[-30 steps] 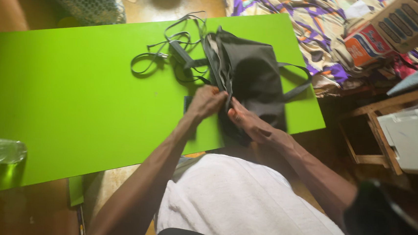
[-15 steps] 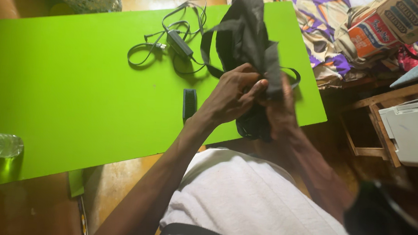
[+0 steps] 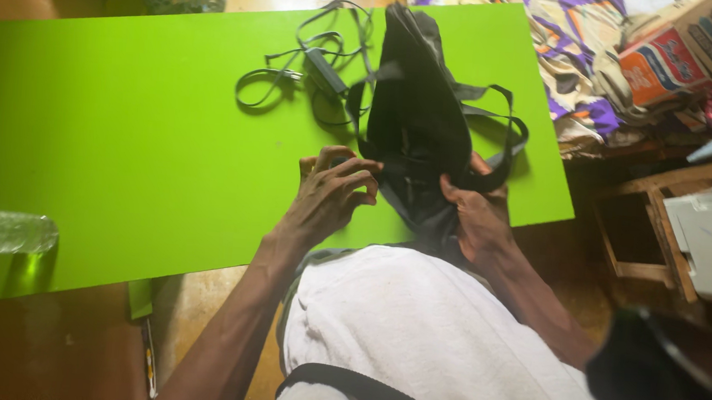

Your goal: The person sits at a green table and unpacks a black shoulder bag, opening its compartments and removing a charger, cables, a laptop and a notebook, placing each item on the table. They handle the bag's zippers and straps while emptying it.

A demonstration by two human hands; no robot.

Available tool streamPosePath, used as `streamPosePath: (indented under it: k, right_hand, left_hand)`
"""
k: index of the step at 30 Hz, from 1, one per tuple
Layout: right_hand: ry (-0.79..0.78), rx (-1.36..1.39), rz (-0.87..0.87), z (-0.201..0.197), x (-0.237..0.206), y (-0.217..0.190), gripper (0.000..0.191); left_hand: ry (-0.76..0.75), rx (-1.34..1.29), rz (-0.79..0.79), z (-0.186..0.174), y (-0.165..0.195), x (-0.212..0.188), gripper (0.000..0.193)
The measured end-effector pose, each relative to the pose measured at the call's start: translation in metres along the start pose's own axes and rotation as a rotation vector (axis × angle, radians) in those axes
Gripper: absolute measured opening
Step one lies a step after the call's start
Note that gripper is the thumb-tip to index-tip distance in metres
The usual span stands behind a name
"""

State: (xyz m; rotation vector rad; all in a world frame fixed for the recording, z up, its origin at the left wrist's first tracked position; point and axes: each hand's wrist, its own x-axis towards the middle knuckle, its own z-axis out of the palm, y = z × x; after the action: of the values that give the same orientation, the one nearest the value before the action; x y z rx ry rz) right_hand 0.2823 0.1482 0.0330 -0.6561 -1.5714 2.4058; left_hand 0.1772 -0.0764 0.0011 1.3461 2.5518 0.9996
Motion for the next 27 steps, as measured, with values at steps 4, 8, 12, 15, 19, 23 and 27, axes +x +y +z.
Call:
streamPosePath:
  k: [4,8,12,15,19,23,27]
  right_hand:
    - [0.125,-0.171,-0.051,-0.009,0.002,-0.008,0.055]
    - [0.193,-0.092,-0.04,-0.009,0.008,-0.03,0.047]
    - [0.133,0.042,-0.02,-0.007,0.014,-0.049,0.046]
    - [0.116,0.083,-0.076,-0.006,0.017,-0.046,0.051]
    - [0.3,0.109,-0.117,-0.009,0.013,-0.031,0.057]
    - [0.361,0.151,-0.156,-0.018,0.005,-0.03,0.061]
    - [0.536,0.202,0.018,-0.026,0.0,-0.035,0.06]
  left_hand:
    - [-0.074,0.025,-0.117,0.0,-0.023,-0.002,0.028]
    - [0.032,-0.317,-0.348,0.009,-0.021,0.028,0.068]
    - [0.039,-0.586,-0.429,0.021,0.002,0.074,0.074]
    - [0.098,-0.507,-0.499,0.029,0.015,0.103,0.071]
    - [0.05,-0.359,-0.587,0.027,0.003,0.117,0.054]
    - [-0.081,-0.372,-0.478,0.02,-0.012,0.106,0.055]
    - [-0.164,-0.384,-0.464,0.005,-0.009,0.085,0.045]
